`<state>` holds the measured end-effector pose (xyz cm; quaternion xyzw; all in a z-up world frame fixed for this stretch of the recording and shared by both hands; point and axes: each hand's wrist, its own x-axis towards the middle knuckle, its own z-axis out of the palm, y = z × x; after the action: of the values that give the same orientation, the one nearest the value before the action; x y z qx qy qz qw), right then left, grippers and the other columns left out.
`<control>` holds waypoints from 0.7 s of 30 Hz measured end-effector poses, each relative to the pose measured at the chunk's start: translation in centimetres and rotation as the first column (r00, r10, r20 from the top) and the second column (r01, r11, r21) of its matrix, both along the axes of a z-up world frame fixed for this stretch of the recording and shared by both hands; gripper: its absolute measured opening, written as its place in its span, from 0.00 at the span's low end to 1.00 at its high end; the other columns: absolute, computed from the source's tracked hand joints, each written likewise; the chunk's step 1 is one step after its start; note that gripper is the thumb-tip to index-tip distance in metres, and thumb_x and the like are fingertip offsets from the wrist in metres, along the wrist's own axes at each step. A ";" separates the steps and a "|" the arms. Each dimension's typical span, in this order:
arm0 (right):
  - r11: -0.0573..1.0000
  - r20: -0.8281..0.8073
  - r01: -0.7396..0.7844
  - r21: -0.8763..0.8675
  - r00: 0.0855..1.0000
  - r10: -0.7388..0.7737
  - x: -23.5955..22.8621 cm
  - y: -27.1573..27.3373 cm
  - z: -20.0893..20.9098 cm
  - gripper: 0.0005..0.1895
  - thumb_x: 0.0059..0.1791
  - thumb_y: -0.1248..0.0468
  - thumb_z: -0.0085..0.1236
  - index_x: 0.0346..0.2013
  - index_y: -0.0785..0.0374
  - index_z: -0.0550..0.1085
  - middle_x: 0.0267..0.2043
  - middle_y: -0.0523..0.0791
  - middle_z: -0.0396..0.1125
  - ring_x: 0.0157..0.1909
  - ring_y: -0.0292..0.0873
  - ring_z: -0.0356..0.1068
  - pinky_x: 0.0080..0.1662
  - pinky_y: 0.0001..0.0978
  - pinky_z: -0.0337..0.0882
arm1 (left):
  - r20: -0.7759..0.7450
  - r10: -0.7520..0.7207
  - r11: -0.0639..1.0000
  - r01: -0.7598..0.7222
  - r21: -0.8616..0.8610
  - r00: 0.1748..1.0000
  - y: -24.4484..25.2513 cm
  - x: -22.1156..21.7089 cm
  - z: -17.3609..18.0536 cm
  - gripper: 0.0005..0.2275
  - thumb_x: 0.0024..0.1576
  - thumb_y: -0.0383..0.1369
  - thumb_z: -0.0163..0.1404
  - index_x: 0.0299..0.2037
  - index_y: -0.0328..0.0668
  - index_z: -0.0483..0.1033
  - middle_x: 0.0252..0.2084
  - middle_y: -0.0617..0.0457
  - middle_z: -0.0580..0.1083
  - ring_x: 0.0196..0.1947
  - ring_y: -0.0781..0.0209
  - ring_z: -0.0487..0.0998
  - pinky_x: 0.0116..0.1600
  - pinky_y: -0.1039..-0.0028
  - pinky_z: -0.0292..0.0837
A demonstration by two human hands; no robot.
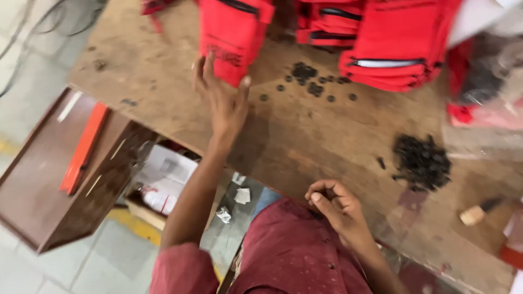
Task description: The recorder is seen counting and placing black screws and washers into small red bags labeled 'HARDWARE'.
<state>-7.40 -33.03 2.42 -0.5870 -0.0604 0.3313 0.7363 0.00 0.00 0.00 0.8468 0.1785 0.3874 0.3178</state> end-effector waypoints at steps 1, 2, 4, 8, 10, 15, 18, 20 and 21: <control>0.999 -0.003 0.039 -0.012 0.999 -0.039 -0.1 -0.7 -0.4 0.08 0.55 0.68 0.54 0.48 0.68 0.73 0.43 0.44 0.71 0.43 0.33 0.69 0.47 0.26 0.71 | -0.003 -0.039 0.999 0.039 -0.012 0.999 -2.0 -1.0 0.3 0.38 0.62 0.39 0.63 0.74 0.33 0.51 0.74 0.30 0.50 0.75 0.31 0.49 0.78 0.46 0.47; 0.992 0.065 0.046 -0.114 0.997 -0.039 -0.2 -1.3 -0.8 0.09 0.54 0.68 0.55 0.48 0.68 0.75 0.42 0.44 0.72 0.40 0.32 0.67 0.43 0.24 0.68 | -0.051 -0.083 0.996 0.084 0.014 0.995 -3.9 -2.1 0.5 0.32 0.62 0.35 0.62 0.72 0.34 0.56 0.74 0.32 0.53 0.75 0.32 0.50 0.78 0.46 0.48; 0.969 0.124 0.094 -0.228 0.990 -0.067 0.0 -2.6 -0.5 0.09 0.54 0.68 0.57 0.48 0.68 0.76 0.41 0.43 0.73 0.37 0.31 0.65 0.39 0.22 0.65 | -0.101 -0.166 0.985 0.170 0.030 0.981 -7.6 -3.5 1.1 0.27 0.62 0.31 0.60 0.69 0.35 0.62 0.74 0.34 0.55 0.76 0.34 0.51 0.78 0.46 0.48; 0.882 0.363 0.265 -0.389 0.924 -0.118 0.5 -5.2 1.5 0.09 0.53 0.68 0.55 0.46 0.66 0.78 0.42 0.41 0.73 0.39 0.30 0.71 0.38 0.20 0.69 | -0.093 -0.438 0.899 0.435 -0.050 0.894 -13.9 -4.6 1.7 0.17 0.59 0.27 0.58 0.58 0.44 0.74 0.64 0.43 0.67 0.66 0.41 0.66 0.69 0.53 0.60; 0.847 0.460 0.345 -0.404 0.877 -0.138 0.7 -6.9 1.7 0.09 0.54 0.68 0.55 0.47 0.65 0.78 0.43 0.42 0.72 0.38 0.30 0.70 0.37 0.20 0.69 | -0.090 -0.546 0.837 0.537 -0.108 0.833 -16.4 -4.4 1.5 0.14 0.60 0.26 0.58 0.55 0.48 0.77 0.59 0.51 0.73 0.61 0.47 0.71 0.66 0.57 0.65; 0.511 0.717 0.639 -0.575 0.694 -0.062 1.2 -9.8 1.7 0.12 0.53 0.71 0.57 0.51 0.60 0.78 0.50 0.46 0.72 0.33 0.41 0.69 0.34 0.30 0.67 | -0.124 -0.842 0.527 0.850 0.023 0.525 -21.1 -1.6 1.4 0.22 0.50 0.21 0.53 0.57 0.42 0.76 0.61 0.49 0.71 0.60 0.48 0.71 0.62 0.61 0.73; 0.476 0.840 0.713 -0.514 0.530 0.113 1.6 -10.3 1.3 0.20 0.52 0.75 0.55 0.58 0.59 0.76 0.52 0.50 0.67 0.47 0.49 0.72 0.45 0.37 0.73 | -0.265 -0.801 0.496 0.843 0.209 0.537 -23.1 0.1 1.2 0.23 0.45 0.22 0.51 0.54 0.41 0.77 0.57 0.50 0.72 0.58 0.47 0.71 0.57 0.64 0.75; 0.447 0.832 0.709 -0.546 0.522 0.190 2.4 -10.3 1.1 0.22 0.51 0.75 0.56 0.59 0.58 0.75 0.53 0.51 0.66 0.46 0.51 0.72 0.44 0.40 0.73 | -0.311 -0.792 0.487 0.851 0.194 0.525 -23.6 0.6 0.2 0.19 0.48 0.23 0.52 0.51 0.41 0.76 0.56 0.52 0.72 0.57 0.48 0.72 0.54 0.65 0.75; 0.416 0.814 0.700 -0.580 0.513 0.271 2.8 -10.4 1.0 0.24 0.49 0.74 0.58 0.59 0.58 0.75 0.54 0.52 0.65 0.45 0.52 0.73 0.43 0.43 0.73 | -0.356 -0.780 0.485 0.857 0.174 0.514 -23.9 0.8 -0.3 0.14 0.51 0.24 0.52 0.48 0.42 0.76 0.54 0.53 0.72 0.56 0.48 0.72 0.52 0.65 0.75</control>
<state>-4.62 -43.41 3.47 -0.9562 -0.1256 -0.1255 0.2329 0.80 -23.92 -0.31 0.9061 -0.2815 0.1110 0.2955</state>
